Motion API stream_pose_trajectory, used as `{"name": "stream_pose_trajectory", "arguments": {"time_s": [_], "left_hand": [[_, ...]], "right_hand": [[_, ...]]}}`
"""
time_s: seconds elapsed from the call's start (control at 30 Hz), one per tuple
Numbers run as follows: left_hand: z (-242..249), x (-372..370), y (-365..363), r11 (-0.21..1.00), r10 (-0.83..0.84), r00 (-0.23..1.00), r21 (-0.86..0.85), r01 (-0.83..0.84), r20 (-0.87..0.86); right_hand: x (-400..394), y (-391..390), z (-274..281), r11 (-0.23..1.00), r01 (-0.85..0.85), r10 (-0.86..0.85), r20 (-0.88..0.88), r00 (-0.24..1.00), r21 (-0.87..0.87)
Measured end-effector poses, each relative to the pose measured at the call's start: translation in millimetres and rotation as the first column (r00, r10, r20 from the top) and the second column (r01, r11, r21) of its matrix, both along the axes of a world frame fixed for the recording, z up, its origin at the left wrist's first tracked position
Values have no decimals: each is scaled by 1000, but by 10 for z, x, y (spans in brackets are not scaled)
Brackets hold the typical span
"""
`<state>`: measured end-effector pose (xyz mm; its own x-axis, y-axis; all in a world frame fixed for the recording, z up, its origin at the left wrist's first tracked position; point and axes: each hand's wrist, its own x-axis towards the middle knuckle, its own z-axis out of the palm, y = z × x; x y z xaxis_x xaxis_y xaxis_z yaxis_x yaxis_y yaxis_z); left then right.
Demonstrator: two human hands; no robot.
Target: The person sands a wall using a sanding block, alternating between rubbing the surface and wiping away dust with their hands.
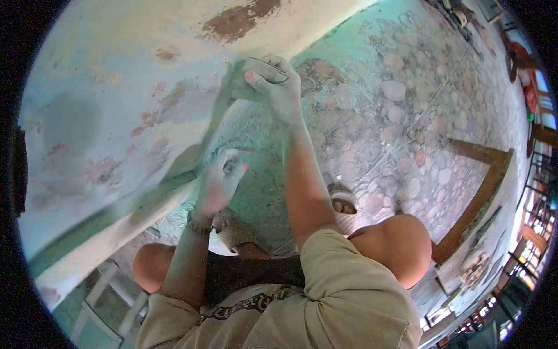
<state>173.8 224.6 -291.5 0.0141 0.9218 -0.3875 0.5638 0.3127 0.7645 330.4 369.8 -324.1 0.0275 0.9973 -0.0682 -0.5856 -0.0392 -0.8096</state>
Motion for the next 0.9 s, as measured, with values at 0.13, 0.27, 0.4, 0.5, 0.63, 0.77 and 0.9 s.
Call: {"name": "stream_pose_trajectory", "arguments": {"time_s": [0.13, 0.27, 0.4, 0.5, 0.63, 0.77, 0.9], "left_hand": [[-372, 313, 293, 989, 101, 988, 119, -87, -115], [-686, 737, 711, 750, 649, 424, -440, -494, 632], [-736, 776, 812, 752, 482, 137, -329, -571, 865], [-679, 819, 906, 715, 345, 111, -184, -675, 932], [-325, 892, 966, 627, 443, -29, -333, -704, 896], [57, 883, 937, 731, 271, -25, -222, -645, 962], [-33, 857, 856, 743, 158, 414, 168, -648, 897]], "right_hand": [[99, 111, -10, 966, -167, 65, 437, 897, 197], [94, 137, -175, 934, -264, -5, 745, 667, 242], [-91, 47, -24, 949, -135, -116, 715, 689, 285], [-224, 130, 169, 805, -109, -430, 701, 569, 583], [-260, 228, -282, 820, -13, -462, 676, 575, 572], [-285, 152, 165, 779, 59, -542, 623, 564, 624], [-289, 162, 63, 821, 48, -459, 607, 649, 569]]}}
